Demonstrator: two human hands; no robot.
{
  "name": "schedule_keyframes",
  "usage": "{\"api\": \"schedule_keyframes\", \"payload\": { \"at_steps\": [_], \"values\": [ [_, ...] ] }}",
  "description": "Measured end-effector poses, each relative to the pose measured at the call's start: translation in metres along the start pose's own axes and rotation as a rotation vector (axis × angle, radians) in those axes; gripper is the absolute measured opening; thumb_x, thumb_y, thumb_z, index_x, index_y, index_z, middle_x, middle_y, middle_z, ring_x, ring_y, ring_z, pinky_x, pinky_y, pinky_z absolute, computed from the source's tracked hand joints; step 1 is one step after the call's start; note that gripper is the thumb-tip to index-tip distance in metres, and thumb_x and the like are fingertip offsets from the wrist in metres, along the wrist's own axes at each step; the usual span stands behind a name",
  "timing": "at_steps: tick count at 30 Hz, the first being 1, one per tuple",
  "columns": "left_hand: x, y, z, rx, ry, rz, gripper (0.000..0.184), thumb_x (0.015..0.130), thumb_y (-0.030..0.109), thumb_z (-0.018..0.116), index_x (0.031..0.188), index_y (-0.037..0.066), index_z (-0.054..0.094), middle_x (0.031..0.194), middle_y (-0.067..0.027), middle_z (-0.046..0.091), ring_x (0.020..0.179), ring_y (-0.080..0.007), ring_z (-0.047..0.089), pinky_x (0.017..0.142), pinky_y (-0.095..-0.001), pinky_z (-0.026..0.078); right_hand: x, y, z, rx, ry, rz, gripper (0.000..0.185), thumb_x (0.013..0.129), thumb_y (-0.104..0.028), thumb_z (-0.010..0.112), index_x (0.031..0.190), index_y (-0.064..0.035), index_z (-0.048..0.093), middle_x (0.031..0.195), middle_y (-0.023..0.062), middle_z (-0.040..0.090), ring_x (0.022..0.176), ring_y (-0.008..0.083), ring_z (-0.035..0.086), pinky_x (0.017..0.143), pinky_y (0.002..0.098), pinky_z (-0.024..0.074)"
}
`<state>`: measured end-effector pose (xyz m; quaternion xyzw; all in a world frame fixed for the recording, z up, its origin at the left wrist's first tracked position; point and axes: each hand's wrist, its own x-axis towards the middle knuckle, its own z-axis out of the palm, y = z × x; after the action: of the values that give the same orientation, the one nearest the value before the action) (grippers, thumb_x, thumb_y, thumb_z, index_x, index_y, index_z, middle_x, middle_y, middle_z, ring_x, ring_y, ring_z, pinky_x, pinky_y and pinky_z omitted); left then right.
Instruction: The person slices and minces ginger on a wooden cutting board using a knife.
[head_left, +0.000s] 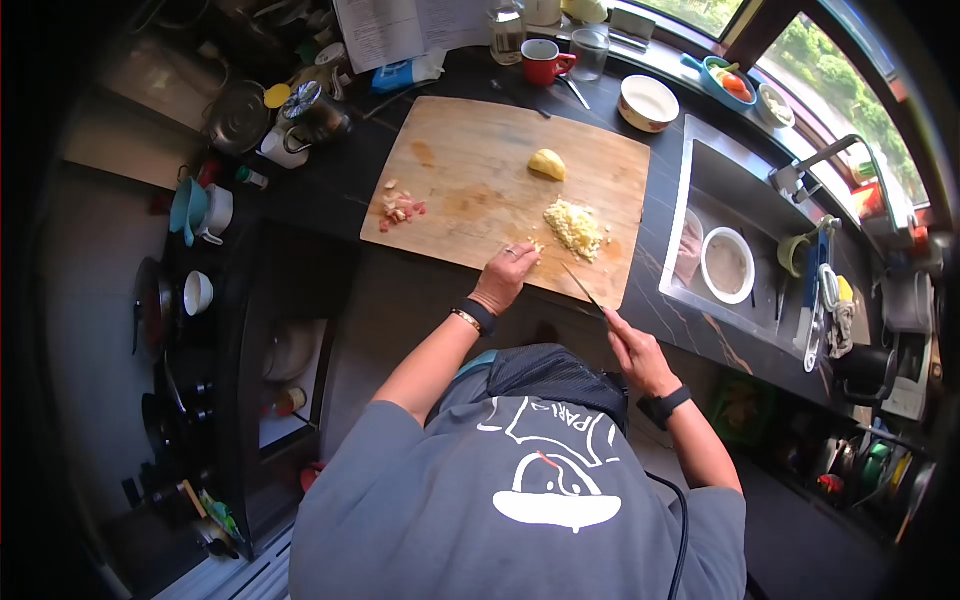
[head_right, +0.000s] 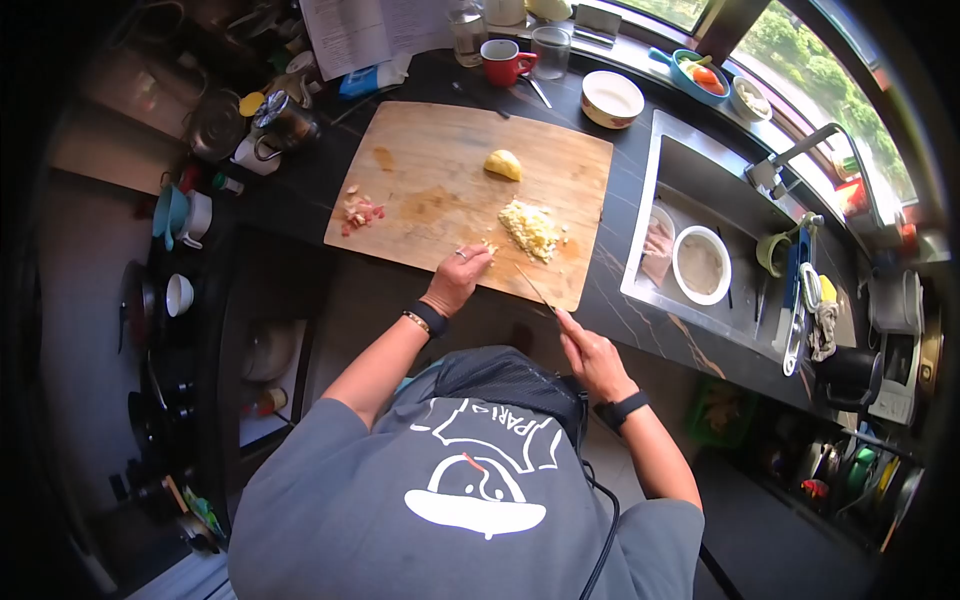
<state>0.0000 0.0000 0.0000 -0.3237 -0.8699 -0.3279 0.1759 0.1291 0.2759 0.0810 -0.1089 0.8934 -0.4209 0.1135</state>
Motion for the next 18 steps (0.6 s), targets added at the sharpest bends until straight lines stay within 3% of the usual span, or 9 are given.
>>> {"api": "schedule_keyframes", "payload": {
  "at_steps": [3,5,9,13,16,18],
  "values": [
    [0.002,-0.006,-0.009,-0.002,-0.006,-0.007,0.015,0.085,-0.001,0.065,0.099,0.003,0.067,0.102,-0.0128,0.068,0.093,-0.0309,0.066,0.082,-0.0379,0.053,0.032,-0.018,0.011,-0.038,-0.051,0.079,0.048,0.097,-0.009,0.057,0.144,-0.0112,0.049,0.112,0.0261,0.066,0.101,0.0395,0.068,0.084,0.0402,0.0543],
    [0.004,-0.005,-0.005,-0.005,-0.023,-0.009,0.016,0.084,-0.002,0.064,0.099,0.003,0.067,0.101,-0.0126,0.068,0.092,-0.0312,0.066,0.082,-0.0382,0.053,0.049,-0.008,0.025,-0.049,0.116,-0.149,0.049,0.096,-0.012,0.057,0.144,-0.0168,0.047,0.099,0.0204,0.069,0.086,0.0391,0.067,0.075,0.0452,0.0548],
    [0.003,-0.002,-0.005,0.019,-0.031,-0.012,0.017,0.083,-0.002,0.062,0.098,0.003,0.067,0.102,-0.0128,0.068,0.093,-0.0315,0.066,0.083,-0.0382,0.053,0.071,-0.004,0.042,-0.055,0.184,-0.261,0.048,0.097,-0.014,0.056,0.144,-0.0185,0.047,0.102,0.0188,0.07,0.087,0.0392,0.068,0.075,0.0467,0.0547],
    [0.003,0.0,-0.004,0.034,-0.049,-0.015,0.024,0.08,-0.005,0.057,0.102,0.003,0.066,0.109,-0.0119,0.067,0.099,-0.0297,0.065,0.088,-0.037,0.054,0.071,0.009,0.047,-0.155,0.108,-0.174,0.049,0.098,-0.016,0.056,0.145,-0.0196,0.045,0.101,0.0196,0.069,0.086,0.0397,0.068,0.074,0.0474,0.0546],
    [0.002,0.0,-0.003,0.032,-0.038,-0.02,0.023,0.081,-0.004,0.059,0.102,0.002,0.066,0.106,-0.0122,0.067,0.098,-0.0307,0.065,0.086,-0.0377,0.053,0.054,0.018,0.047,-0.145,0.191,-0.234,0.05,0.098,-0.017,0.055,0.147,-0.0212,0.044,0.096,0.0215,0.069,0.082,0.0402,0.067,0.07,0.0479,0.054],
    [0.001,0.001,-0.002,0.03,-0.024,-0.015,0.02,0.082,-0.003,0.062,0.102,0.002,0.066,0.104,-0.0126,0.067,0.096,-0.0316,0.065,0.085,-0.0385,0.053,0.034,0.023,0.04,-0.168,0.044,-0.083,0.051,0.098,-0.017,0.055,0.147,-0.0219,0.043,0.091,0.0227,0.068,0.079,0.0402,0.067,0.068,0.0486,0.0532]
  ]
}}
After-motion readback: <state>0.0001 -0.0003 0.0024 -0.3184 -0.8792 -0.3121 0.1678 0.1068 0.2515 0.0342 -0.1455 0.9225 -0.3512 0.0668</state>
